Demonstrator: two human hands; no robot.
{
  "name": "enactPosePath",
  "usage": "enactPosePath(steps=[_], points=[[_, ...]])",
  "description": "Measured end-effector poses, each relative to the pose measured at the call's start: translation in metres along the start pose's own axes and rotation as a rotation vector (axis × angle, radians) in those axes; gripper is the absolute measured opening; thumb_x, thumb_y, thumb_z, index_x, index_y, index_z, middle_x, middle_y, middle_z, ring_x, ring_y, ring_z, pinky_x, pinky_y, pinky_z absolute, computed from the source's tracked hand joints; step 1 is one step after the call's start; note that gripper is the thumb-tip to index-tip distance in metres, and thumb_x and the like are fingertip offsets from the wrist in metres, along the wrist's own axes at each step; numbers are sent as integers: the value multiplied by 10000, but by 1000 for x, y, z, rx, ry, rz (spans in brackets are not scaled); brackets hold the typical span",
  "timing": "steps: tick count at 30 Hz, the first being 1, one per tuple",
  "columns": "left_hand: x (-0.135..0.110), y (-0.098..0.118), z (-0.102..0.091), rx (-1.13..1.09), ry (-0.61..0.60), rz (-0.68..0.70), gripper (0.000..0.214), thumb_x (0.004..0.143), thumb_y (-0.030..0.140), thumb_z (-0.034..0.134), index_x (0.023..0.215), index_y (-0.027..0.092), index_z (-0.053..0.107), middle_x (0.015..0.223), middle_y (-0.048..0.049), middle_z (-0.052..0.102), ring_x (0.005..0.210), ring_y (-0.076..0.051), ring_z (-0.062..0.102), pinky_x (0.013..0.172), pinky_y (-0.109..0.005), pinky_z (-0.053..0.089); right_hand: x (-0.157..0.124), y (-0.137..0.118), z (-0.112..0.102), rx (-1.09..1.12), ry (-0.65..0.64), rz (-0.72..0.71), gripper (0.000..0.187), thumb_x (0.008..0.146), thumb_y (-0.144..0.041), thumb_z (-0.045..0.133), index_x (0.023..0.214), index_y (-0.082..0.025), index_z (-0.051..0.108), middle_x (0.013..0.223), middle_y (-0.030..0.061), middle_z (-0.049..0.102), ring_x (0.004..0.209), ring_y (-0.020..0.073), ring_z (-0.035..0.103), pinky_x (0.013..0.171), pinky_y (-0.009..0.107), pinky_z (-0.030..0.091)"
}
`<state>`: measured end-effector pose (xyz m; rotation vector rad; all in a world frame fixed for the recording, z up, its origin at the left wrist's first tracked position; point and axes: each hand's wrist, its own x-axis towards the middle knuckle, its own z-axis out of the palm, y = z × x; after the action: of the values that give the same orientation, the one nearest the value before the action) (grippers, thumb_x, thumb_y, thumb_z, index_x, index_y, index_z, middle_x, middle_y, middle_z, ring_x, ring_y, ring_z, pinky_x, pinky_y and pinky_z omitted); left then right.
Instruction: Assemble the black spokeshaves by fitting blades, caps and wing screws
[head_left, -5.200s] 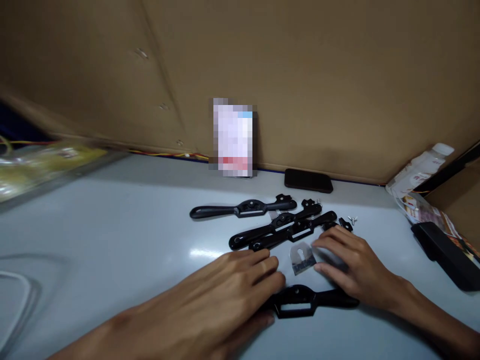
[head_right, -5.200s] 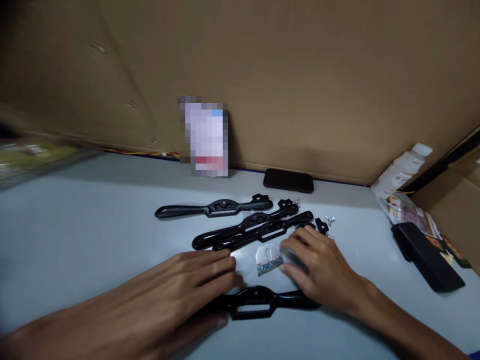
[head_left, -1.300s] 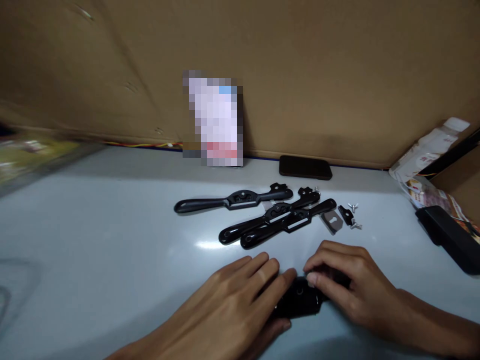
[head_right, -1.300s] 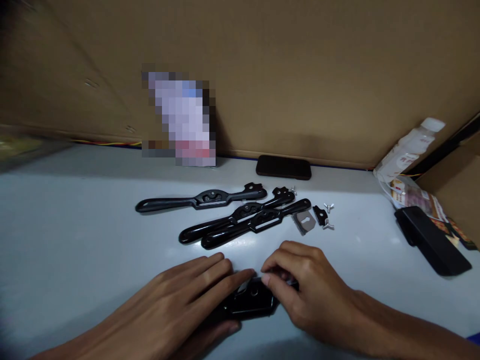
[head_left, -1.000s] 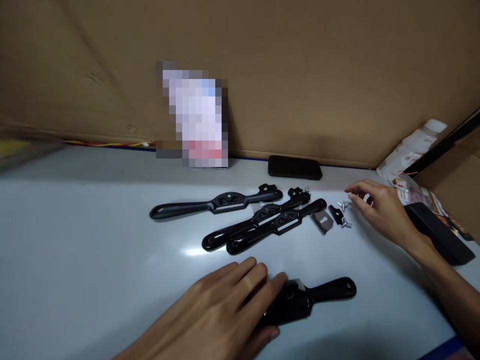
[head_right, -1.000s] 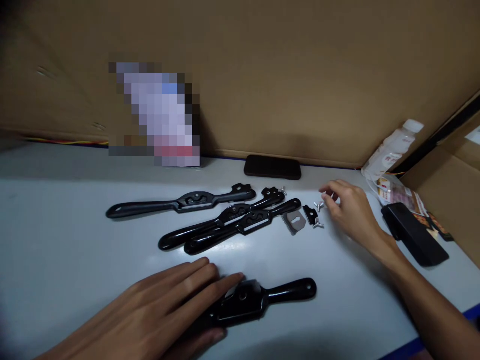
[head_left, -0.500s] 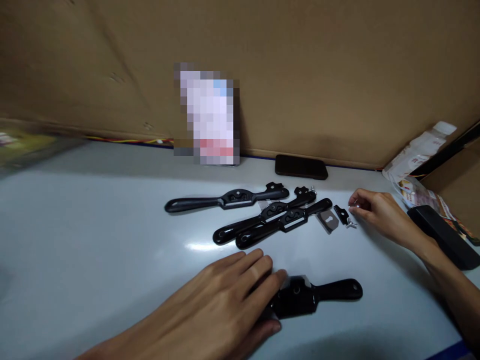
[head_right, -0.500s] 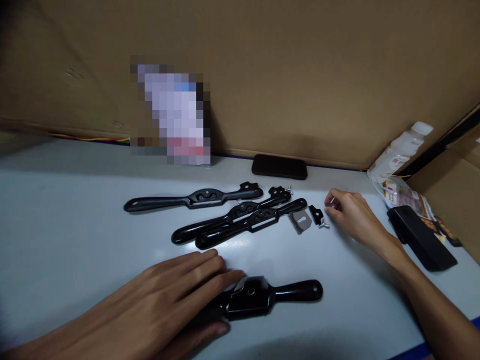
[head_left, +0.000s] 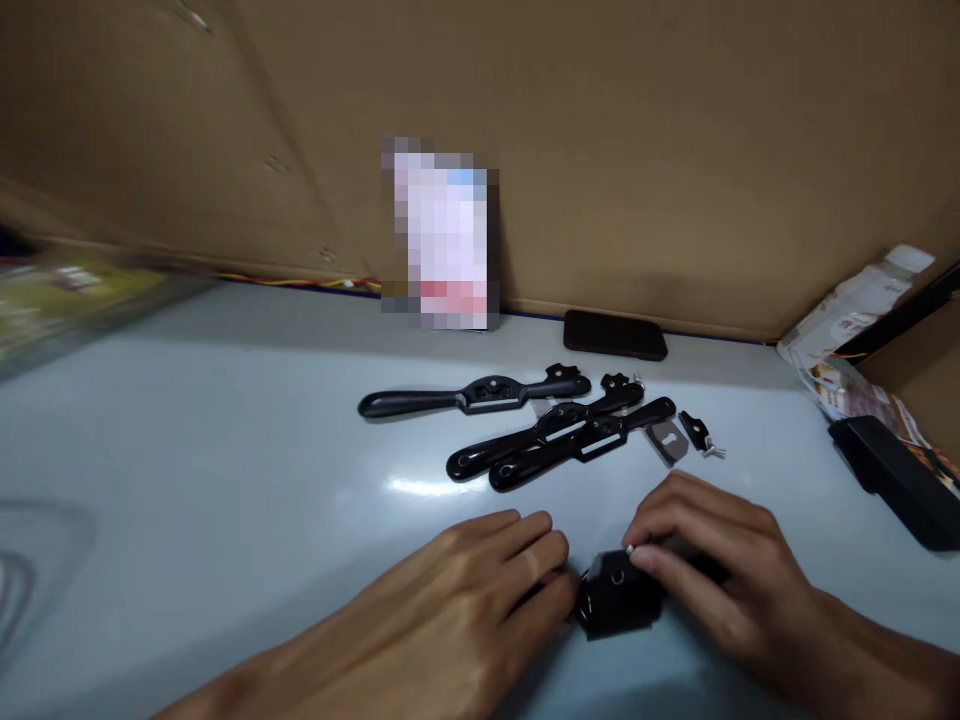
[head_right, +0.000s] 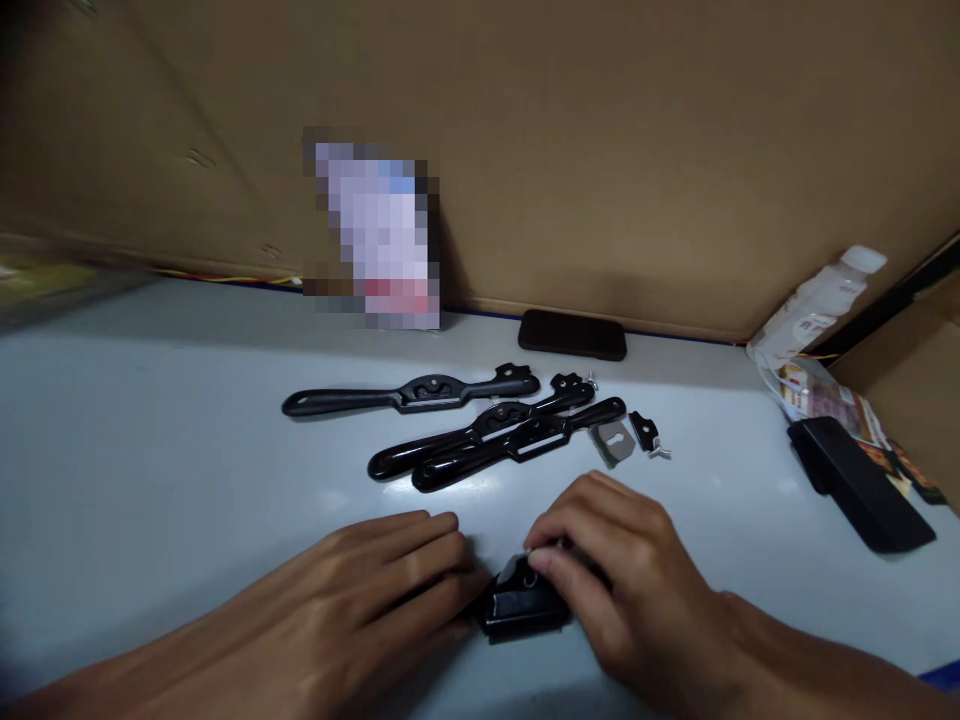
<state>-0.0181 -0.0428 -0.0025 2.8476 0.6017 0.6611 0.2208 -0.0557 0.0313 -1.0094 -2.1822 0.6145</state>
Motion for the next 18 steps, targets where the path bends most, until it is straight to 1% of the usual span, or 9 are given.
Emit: enactPosePath(steps=[2,5,9,11,15,18], points=[[0,2,0,0,16,-5,224,964,44,455,951,169,640,868,-30,665,742,-181,587,688,-323,485,-3,-1,6,-4,-28,-29,126,962,-75,586,913,-178,640,814,15,664,752,137,604,678,254,489],[2,3,-2,11,35,-13,249,970,28,442,958,165,649,881,-25,679,761,-179,602,711,-326,498,-5,3,10,-39,-51,-20,139,964,-68,572,900,-177,630,831,26,656,780,154,587,696,281,485],[4,1,-4,6,31,-5,238,967,33,454,946,159,655,849,-15,669,717,-178,576,642,-330,477,-7,6,14,-108,-24,-51,136,971,-73,555,914,-163,639,826,38,641,772,167,556,679,304,470],[5,1,-5,-3,31,-2,227,950,25,471,940,162,652,833,-13,662,698,-173,560,618,-321,463,-8,6,16,-152,-22,-86,157,982,-76,529,907,-151,645,807,44,635,753,171,539,666,312,461],[5,2,-6,-12,12,-21,240,886,-14,481,896,179,624,816,-11,644,689,-168,547,622,-307,455,-8,3,17,-284,-71,-140,237,990,-66,486,872,-136,679,774,58,626,727,181,518,641,322,449],[4,2,-5,-29,23,-39,238,836,-21,482,866,184,598,818,-13,630,691,-172,540,617,-303,445,-8,1,17,-320,-101,-146,260,978,-56,486,858,-125,706,743,58,607,700,180,510,611,315,432]])
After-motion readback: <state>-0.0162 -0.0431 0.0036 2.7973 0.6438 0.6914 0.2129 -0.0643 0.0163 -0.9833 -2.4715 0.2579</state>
